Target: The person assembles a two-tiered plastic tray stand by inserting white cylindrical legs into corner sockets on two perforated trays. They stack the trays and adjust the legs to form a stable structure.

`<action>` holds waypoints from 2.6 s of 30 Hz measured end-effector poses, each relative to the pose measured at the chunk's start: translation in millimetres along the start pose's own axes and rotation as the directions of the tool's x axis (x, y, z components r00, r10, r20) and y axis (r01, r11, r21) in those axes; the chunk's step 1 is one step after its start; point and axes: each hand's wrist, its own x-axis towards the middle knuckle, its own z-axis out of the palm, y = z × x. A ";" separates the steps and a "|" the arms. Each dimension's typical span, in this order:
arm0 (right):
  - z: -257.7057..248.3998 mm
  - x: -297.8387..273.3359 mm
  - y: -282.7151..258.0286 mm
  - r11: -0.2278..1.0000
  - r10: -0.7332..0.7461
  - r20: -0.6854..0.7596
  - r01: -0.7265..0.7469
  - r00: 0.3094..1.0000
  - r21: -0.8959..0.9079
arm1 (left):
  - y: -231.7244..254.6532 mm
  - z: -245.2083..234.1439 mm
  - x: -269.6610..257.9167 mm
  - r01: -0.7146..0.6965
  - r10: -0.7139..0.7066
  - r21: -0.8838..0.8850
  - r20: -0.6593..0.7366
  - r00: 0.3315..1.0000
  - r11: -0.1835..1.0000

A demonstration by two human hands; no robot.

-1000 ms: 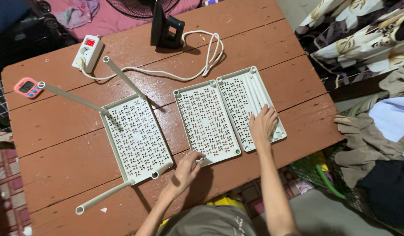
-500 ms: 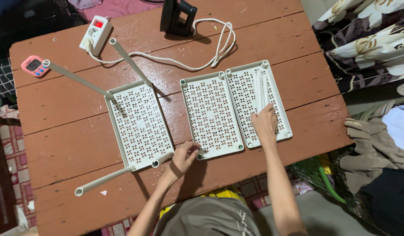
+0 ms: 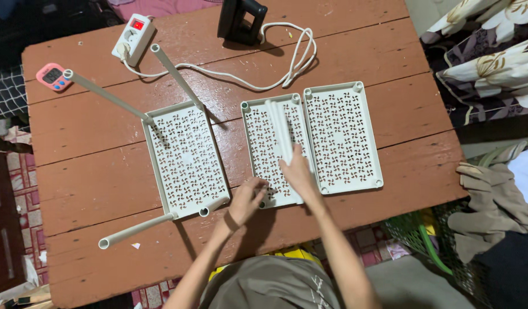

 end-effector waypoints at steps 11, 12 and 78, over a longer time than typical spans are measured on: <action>30.1 -14.4 -4.9 0.982 -0.169 0.011 0.170 0.985 -0.081 | 19.9 7.0 -2.6 -0.031 0.029 0.066 0.023 0.999 0.997; 26.0 -14.3 -3.9 0.978 -0.167 0.033 0.169 0.985 -0.119 | 19.1 5.9 -2.7 -0.003 0.001 0.063 0.029 1.000 0.998; 12.4 -49.7 -216.2 0.802 -0.439 0.415 0.139 0.797 0.580 | 102.0 -282.9 -101.1 0.011 -0.258 -0.703 -0.246 0.934 0.711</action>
